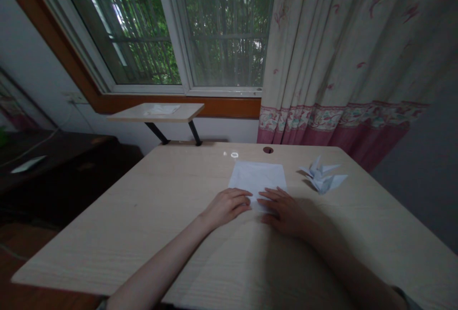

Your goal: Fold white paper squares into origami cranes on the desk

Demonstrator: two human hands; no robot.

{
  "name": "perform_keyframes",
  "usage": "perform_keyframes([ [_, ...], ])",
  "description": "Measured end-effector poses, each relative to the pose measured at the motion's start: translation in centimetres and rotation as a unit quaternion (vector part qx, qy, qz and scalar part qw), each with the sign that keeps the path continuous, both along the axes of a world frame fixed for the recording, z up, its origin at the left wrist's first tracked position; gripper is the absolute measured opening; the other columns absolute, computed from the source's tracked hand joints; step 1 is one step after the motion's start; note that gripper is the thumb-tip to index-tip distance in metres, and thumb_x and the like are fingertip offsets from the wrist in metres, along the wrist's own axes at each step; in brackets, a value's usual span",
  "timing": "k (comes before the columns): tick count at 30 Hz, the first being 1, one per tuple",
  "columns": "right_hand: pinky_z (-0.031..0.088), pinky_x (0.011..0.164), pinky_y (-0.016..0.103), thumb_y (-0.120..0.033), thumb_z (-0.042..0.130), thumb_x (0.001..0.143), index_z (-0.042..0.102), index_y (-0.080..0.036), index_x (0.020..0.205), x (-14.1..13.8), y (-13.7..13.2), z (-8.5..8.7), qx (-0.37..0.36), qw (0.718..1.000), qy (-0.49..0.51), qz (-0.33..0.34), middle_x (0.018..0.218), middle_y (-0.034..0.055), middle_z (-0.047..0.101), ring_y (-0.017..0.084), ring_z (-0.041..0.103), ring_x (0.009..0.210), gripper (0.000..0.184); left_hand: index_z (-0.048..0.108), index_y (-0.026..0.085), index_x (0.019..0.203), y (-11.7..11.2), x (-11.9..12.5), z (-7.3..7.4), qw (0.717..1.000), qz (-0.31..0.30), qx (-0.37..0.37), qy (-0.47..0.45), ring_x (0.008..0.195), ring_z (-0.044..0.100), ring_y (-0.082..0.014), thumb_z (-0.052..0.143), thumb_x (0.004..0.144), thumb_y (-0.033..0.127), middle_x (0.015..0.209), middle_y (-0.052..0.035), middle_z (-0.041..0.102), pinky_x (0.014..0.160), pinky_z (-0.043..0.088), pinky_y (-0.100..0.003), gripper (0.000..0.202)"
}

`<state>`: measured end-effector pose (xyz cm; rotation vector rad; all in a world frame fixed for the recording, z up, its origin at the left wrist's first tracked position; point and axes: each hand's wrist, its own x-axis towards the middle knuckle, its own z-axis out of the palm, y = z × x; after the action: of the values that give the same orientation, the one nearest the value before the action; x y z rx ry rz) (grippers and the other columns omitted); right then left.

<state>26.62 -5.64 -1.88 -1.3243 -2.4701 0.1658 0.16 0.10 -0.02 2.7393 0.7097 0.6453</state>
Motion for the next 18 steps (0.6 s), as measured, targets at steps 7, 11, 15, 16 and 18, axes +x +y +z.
perform_keyframes([
  [7, 0.026, 0.119, 0.060, -0.018, 0.054, 0.086, 0.069, -0.027, 0.122, 0.16, 0.13, -0.20, 0.018, 0.999, 0.048, -0.019, 0.125, 0.0051, 0.071, 0.024, 0.060, 0.125, 0.040, 0.067, 0.020, 0.111, -0.01, 0.28, 0.09, 0.998, 0.057, -0.010, -0.002, 0.110, 0.067, -0.0193, 0.044, 0.104, 0.033, 0.120, -0.0052, 0.071, 0.098, 0.054, -0.036, 0.027],
  [11, 0.022, 0.120, 0.061, -0.021, 0.054, 0.088, 0.069, -0.030, 0.122, 0.35, 0.11, -0.22, 0.076, 0.991, 0.092, -0.066, 0.111, 0.0019, 0.076, 0.024, 0.070, 0.107, 0.038, 0.065, 0.020, 0.111, 0.10, 0.30, -0.07, 0.996, 0.090, 0.005, 0.005, 0.109, 0.067, -0.0201, 0.042, 0.105, 0.032, 0.122, -0.0057, 0.070, 0.095, 0.055, -0.036, 0.027],
  [15, 0.034, 0.114, 0.061, -0.026, 0.057, 0.090, 0.065, -0.029, 0.129, 0.56, 0.24, -0.29, 0.101, 0.983, 0.084, -0.127, 0.104, 0.0045, 0.077, 0.031, 0.067, 0.110, 0.039, 0.064, 0.020, 0.108, 0.09, 0.35, -0.01, 0.994, 0.108, 0.010, 0.010, 0.108, 0.068, -0.0209, 0.041, 0.105, 0.029, 0.122, -0.0049, 0.070, 0.093, 0.056, -0.037, 0.025],
  [16, 0.038, 0.111, 0.061, -0.028, 0.058, 0.091, 0.064, -0.028, 0.130, 0.61, 0.34, -0.38, 0.106, 0.980, 0.080, -0.145, 0.103, 0.0056, 0.077, 0.033, 0.064, 0.115, 0.040, 0.063, 0.019, 0.109, 0.08, 0.36, 0.04, 0.994, 0.110, 0.007, 0.011, 0.107, 0.068, -0.0209, 0.040, 0.105, 0.028, 0.122, -0.0050, 0.069, 0.093, 0.056, -0.036, 0.025],
  [18, 0.045, 0.104, 0.060, -0.033, 0.058, 0.092, 0.064, -0.027, 0.129, 0.67, 0.63, -0.63, 0.121, 0.972, 0.085, -0.184, 0.106, 0.0079, 0.076, 0.036, 0.059, 0.122, 0.038, 0.062, 0.019, 0.112, 0.07, 0.37, 0.13, 0.994, 0.110, 0.002, 0.010, 0.106, 0.068, -0.0208, 0.039, 0.105, 0.027, 0.122, -0.0053, 0.069, 0.092, 0.056, -0.036, 0.025],
])
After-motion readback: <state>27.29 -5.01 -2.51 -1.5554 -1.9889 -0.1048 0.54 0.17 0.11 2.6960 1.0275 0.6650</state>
